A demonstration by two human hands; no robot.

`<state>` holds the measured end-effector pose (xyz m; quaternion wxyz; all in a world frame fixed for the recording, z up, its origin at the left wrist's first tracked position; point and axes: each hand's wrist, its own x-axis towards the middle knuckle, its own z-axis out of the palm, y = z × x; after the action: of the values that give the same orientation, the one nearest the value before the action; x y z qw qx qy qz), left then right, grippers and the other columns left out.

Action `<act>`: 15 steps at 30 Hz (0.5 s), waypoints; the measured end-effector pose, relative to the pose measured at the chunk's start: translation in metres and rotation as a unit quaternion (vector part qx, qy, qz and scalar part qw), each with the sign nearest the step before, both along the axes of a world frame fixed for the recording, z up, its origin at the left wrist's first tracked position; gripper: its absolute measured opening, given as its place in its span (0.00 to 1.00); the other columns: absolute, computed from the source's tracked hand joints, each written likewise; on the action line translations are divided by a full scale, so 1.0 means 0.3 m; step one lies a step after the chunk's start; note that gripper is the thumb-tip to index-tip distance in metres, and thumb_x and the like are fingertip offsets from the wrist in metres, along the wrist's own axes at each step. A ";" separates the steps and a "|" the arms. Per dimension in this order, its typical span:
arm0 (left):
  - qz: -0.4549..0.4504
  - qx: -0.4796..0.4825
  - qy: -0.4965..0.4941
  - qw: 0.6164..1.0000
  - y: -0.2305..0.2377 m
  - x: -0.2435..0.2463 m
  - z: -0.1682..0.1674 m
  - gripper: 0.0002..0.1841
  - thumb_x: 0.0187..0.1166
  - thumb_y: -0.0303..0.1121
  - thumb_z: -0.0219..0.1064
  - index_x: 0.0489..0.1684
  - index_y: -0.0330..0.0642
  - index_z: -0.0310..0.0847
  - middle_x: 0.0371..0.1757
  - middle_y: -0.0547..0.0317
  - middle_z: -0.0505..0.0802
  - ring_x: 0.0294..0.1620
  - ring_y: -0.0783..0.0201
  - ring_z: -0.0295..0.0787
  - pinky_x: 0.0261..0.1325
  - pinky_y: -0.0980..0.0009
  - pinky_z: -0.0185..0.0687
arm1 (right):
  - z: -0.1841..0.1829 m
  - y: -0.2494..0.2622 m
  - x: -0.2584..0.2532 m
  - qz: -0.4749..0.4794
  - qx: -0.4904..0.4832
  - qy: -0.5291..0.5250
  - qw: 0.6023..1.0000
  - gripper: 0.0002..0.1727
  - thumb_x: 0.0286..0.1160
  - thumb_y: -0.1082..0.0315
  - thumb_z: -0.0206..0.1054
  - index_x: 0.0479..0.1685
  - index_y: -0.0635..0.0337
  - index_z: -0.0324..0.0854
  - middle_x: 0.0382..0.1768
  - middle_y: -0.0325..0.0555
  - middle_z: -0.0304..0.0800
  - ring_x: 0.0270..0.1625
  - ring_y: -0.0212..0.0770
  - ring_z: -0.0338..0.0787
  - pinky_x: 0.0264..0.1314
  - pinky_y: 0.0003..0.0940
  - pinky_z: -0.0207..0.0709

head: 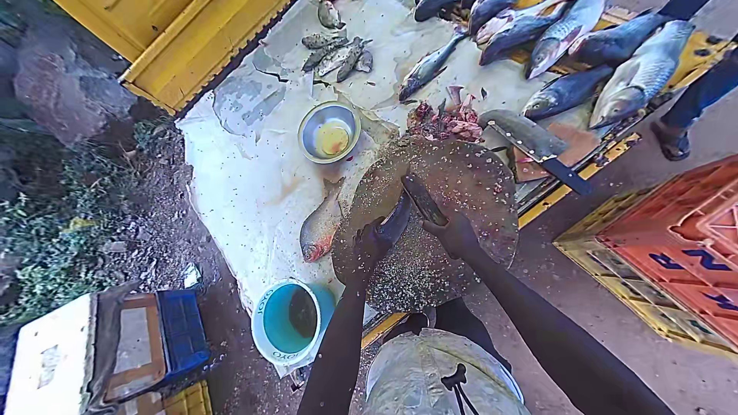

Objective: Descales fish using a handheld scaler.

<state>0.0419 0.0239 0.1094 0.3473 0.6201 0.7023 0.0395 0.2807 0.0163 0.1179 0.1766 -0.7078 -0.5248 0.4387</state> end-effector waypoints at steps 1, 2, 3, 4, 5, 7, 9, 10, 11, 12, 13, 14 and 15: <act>0.000 0.007 0.002 1.000 0.006 -0.017 -0.024 0.40 0.66 0.43 0.82 0.85 0.61 0.71 0.75 0.46 0.85 0.76 0.41 0.79 0.77 0.39 0.71 | 0.034 -0.015 -0.032 0.036 -0.005 0.005 0.999 0.42 0.72 0.39 0.75 0.89 0.33 0.67 0.50 0.56 0.93 0.45 0.56 0.92 0.49 0.65 0.83; 0.005 0.023 -0.004 1.000 0.022 -0.029 -0.053 0.41 0.65 0.44 0.82 0.85 0.62 0.71 0.74 0.47 0.86 0.75 0.43 0.80 0.77 0.40 0.72 | 0.061 -0.007 -0.040 0.072 -0.001 0.006 0.997 0.42 0.71 0.38 0.75 0.89 0.29 0.66 0.52 0.52 0.93 0.48 0.52 0.93 0.53 0.63 0.84; 0.010 0.023 -0.013 1.000 0.018 -0.041 -0.062 0.41 0.64 0.43 0.82 0.85 0.62 0.71 0.72 0.47 0.88 0.74 0.43 0.82 0.76 0.39 0.73 | 0.062 0.000 -0.037 0.081 -0.002 0.023 0.996 0.42 0.70 0.39 0.77 0.88 0.29 0.68 0.56 0.51 0.93 0.51 0.51 0.93 0.56 0.63 0.84; 0.007 0.012 -0.021 1.000 -0.027 -0.053 -0.041 0.41 0.65 0.43 0.83 0.85 0.62 0.71 0.71 0.45 0.88 0.72 0.40 0.83 0.73 0.36 0.74 | 0.035 -0.020 -0.041 0.062 -0.004 0.040 0.997 0.42 0.69 0.40 0.78 0.87 0.31 0.71 0.57 0.52 0.93 0.53 0.53 0.93 0.57 0.65 0.83; -0.004 0.009 -0.020 1.000 -0.028 -0.050 -0.023 0.40 0.65 0.42 0.82 0.84 0.61 0.72 0.70 0.45 0.89 0.71 0.39 0.83 0.72 0.35 0.74 | 0.010 -0.008 -0.048 0.029 0.004 0.036 0.999 0.40 0.69 0.40 0.78 0.85 0.34 0.73 0.55 0.55 0.93 0.52 0.56 0.93 0.55 0.68 0.82; 0.002 0.015 -0.024 1.000 -0.003 -0.025 -0.013 0.39 0.65 0.41 0.83 0.83 0.60 0.73 0.70 0.44 0.88 0.71 0.40 0.83 0.73 0.35 0.73 | 0.021 0.012 -0.075 0.031 0.009 -0.012 0.999 0.42 0.71 0.37 0.75 0.88 0.33 0.68 0.50 0.57 0.93 0.48 0.60 0.93 0.49 0.70 0.82; 0.001 0.020 -0.008 1.000 0.014 -0.033 -0.035 0.40 0.65 0.43 0.82 0.84 0.59 0.72 0.72 0.47 0.88 0.74 0.45 0.82 0.78 0.42 0.72 | 0.060 -0.013 -0.088 0.080 -0.002 -0.012 0.997 0.44 0.70 0.36 0.74 0.90 0.28 0.65 0.50 0.52 0.94 0.48 0.55 0.93 0.51 0.65 0.84; -0.004 0.026 -0.006 1.000 0.004 -0.041 -0.046 0.40 0.66 0.45 0.82 0.85 0.59 0.71 0.72 0.49 0.88 0.74 0.47 0.82 0.79 0.44 0.72 | 0.044 -0.014 -0.064 0.084 -0.001 0.020 0.996 0.44 0.69 0.37 0.76 0.89 0.29 0.67 0.54 0.52 0.94 0.51 0.53 0.93 0.55 0.64 0.84; -0.015 0.025 -0.005 1.000 -0.013 -0.055 -0.043 0.41 0.67 0.46 0.81 0.85 0.60 0.71 0.72 0.49 0.88 0.75 0.48 0.82 0.80 0.44 0.71 | 0.008 -0.023 -0.049 0.056 0.008 0.054 0.997 0.42 0.68 0.39 0.78 0.87 0.32 0.70 0.55 0.52 0.94 0.51 0.53 0.93 0.55 0.64 0.84; -0.022 0.028 -0.005 0.999 0.003 -0.051 -0.033 0.40 0.67 0.45 0.82 0.85 0.61 0.72 0.71 0.49 0.89 0.73 0.47 0.83 0.79 0.42 0.72 | -0.021 -0.009 -0.044 0.013 0.022 0.064 0.998 0.41 0.69 0.41 0.78 0.86 0.36 0.72 0.54 0.55 0.93 0.50 0.56 0.93 0.53 0.67 0.83; -0.021 0.027 -0.006 0.999 0.016 -0.036 -0.027 0.39 0.66 0.44 0.82 0.84 0.61 0.72 0.70 0.48 0.89 0.72 0.45 0.84 0.76 0.40 0.73 | -0.035 -0.008 -0.052 -0.015 0.033 0.057 0.998 0.40 0.72 0.42 0.77 0.86 0.38 0.72 0.50 0.59 0.93 0.47 0.59 0.92 0.49 0.68 0.82; -0.017 0.020 -0.005 1.000 -0.008 -0.034 -0.025 0.40 0.65 0.42 0.83 0.83 0.61 0.74 0.68 0.47 0.90 0.69 0.43 0.85 0.73 0.38 0.75 | -0.035 -0.059 -0.080 -0.012 0.021 0.042 0.999 0.41 0.73 0.40 0.75 0.87 0.36 0.69 0.49 0.58 0.93 0.45 0.59 0.92 0.48 0.68 0.82; -0.020 0.016 0.004 1.000 0.004 -0.037 -0.027 0.41 0.64 0.42 0.84 0.84 0.60 0.73 0.69 0.47 0.90 0.69 0.43 0.85 0.73 0.39 0.75 | -0.012 -0.084 -0.096 0.012 0.010 0.028 0.999 0.43 0.72 0.38 0.74 0.90 0.32 0.65 0.49 0.56 0.93 0.47 0.58 0.93 0.51 0.67 0.83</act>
<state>0.0308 0.0250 0.1013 0.3349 0.6396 0.6907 0.0414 0.2518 -0.0089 0.1142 0.1930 -0.6870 -0.5329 0.4548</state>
